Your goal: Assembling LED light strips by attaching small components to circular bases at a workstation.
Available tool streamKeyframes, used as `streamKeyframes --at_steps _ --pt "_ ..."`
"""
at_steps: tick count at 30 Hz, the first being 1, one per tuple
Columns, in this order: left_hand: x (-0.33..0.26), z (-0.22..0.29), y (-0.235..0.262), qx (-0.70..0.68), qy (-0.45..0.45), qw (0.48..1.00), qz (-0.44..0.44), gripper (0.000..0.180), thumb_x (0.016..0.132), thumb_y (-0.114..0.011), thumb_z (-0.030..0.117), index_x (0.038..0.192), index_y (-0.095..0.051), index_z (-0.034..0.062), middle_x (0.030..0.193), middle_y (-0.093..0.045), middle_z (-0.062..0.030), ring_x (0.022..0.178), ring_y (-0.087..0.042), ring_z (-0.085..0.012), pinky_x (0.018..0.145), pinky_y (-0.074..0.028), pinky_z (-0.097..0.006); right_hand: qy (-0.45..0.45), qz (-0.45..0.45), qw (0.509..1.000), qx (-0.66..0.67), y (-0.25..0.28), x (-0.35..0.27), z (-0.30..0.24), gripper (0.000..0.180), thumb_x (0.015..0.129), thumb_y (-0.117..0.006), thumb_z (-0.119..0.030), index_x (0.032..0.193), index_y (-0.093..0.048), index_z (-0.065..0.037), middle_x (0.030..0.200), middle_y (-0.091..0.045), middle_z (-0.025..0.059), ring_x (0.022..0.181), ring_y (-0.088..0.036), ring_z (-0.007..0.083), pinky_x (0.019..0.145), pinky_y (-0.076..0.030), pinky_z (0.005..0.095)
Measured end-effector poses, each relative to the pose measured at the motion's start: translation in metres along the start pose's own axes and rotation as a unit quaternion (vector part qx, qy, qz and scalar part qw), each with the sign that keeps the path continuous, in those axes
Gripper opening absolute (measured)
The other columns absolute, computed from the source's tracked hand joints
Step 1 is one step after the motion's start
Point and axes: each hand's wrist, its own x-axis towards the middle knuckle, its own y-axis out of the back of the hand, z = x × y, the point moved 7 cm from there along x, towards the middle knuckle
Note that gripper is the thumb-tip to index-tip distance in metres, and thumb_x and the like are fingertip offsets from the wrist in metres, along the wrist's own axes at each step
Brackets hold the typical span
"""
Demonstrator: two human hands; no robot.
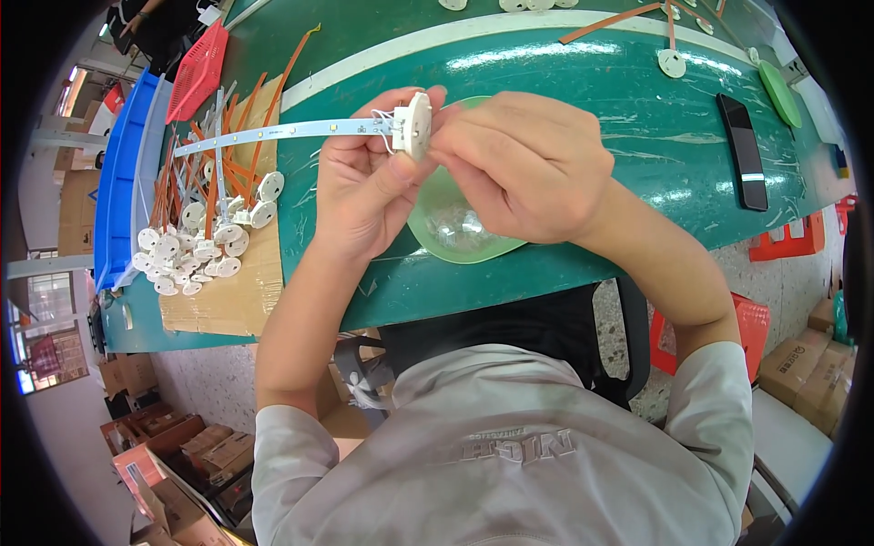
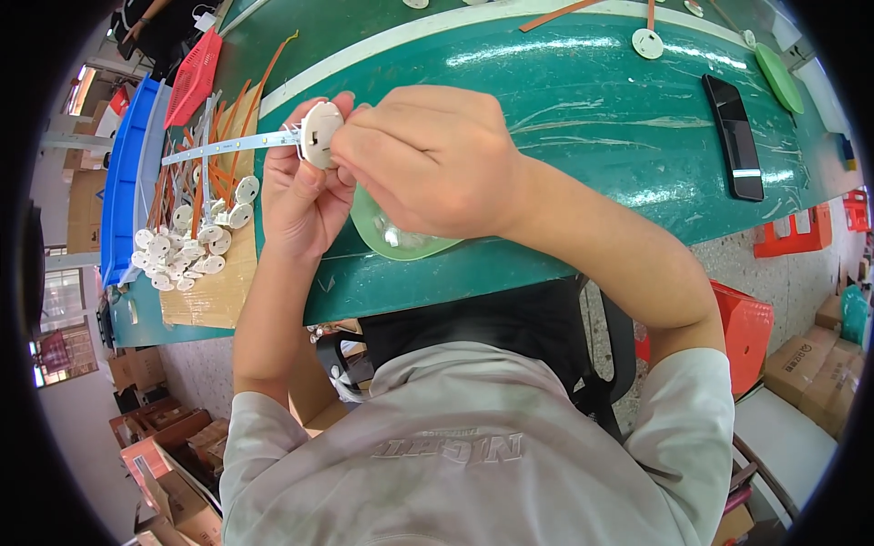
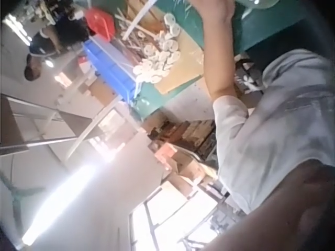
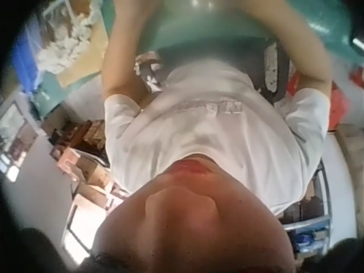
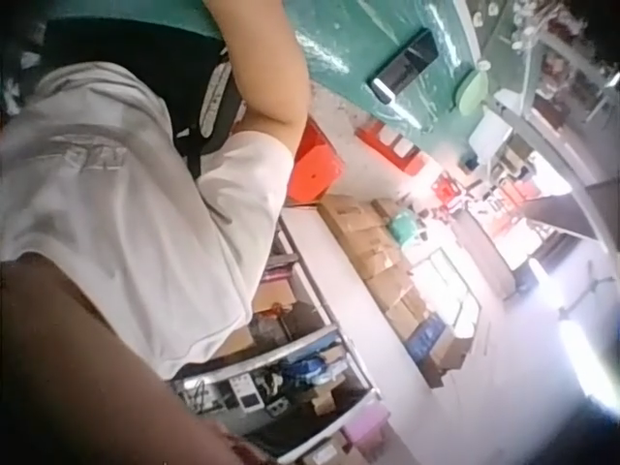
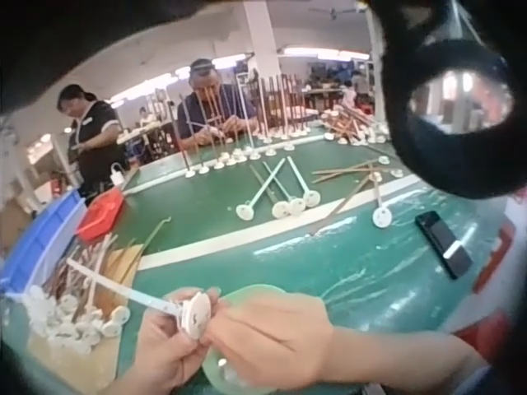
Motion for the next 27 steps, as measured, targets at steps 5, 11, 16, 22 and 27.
streamKeyframes --at_steps 5,11,16,22,27 --pt "0.003 -0.003 0.007 0.012 0.016 1.000 -0.011 0.052 0.084 -0.073 -0.001 0.132 -0.054 -0.0042 0.136 -0.056 -0.0221 0.127 -0.055 -0.0306 0.110 -0.044 -0.046 -0.004 -0.023 0.999 -0.034 -0.002 -0.004 -0.001 0.021 0.066 -0.074 0.008 0.086 -0.068 0.002 0.078 -0.068 0.0133 0.059 -0.064 0.0251 0.052 -0.052 0.0290" --pt "0.008 0.019 0.008 0.190 -0.024 0.982 -0.006 0.039 0.087 -0.070 -0.002 0.125 -0.059 -0.0053 0.129 -0.061 -0.0183 0.119 -0.060 -0.0227 0.103 -0.049 -0.037 0.006 -0.065 0.997 0.030 -0.011 0.005 0.011 0.021 0.070 -0.076 0.005 0.089 -0.068 0.004 0.080 -0.069 0.0139 0.061 -0.065 0.0258 0.054 -0.052 0.0306" --pt "0.007 0.086 0.008 0.378 0.011 0.925 0.046 0.028 0.089 -0.073 0.008 0.112 -0.066 -0.0057 0.101 -0.071 -0.0113 0.092 -0.069 -0.0156 0.083 -0.055 -0.027 -0.010 -0.068 0.997 0.042 0.000 0.011 0.017 0.018 0.072 -0.077 0.004 0.088 -0.069 0.003 0.080 -0.070 0.0129 0.066 -0.067 0.0252 0.059 -0.053 0.0318" --pt "-0.058 0.216 0.059 0.841 0.169 0.496 0.134 0.038 0.083 -0.074 0.031 0.069 -0.068 -0.0029 0.052 -0.058 -0.0108 0.051 -0.060 -0.0149 0.053 -0.047 -0.033 -0.013 -0.103 0.994 0.021 -0.005 0.011 0.012 0.014 0.073 -0.075 0.005 0.085 -0.069 0.000 0.078 -0.069 0.0120 0.067 -0.066 0.0256 0.059 -0.052 0.0316" --pt "-0.085 0.241 0.110 0.905 0.201 0.349 0.138 0.042 0.078 -0.073 0.035 0.065 -0.064 -0.0047 0.057 -0.062 -0.0180 0.057 -0.064 -0.0328 0.059 -0.050 -0.045 -0.024 -0.146 0.989 0.016 -0.012 0.005 0.016 0.011 0.073 -0.075 0.003 0.080 -0.068 -0.001 0.076 -0.068 0.0111 0.064 -0.065 0.0256 0.056 -0.051 0.0324"
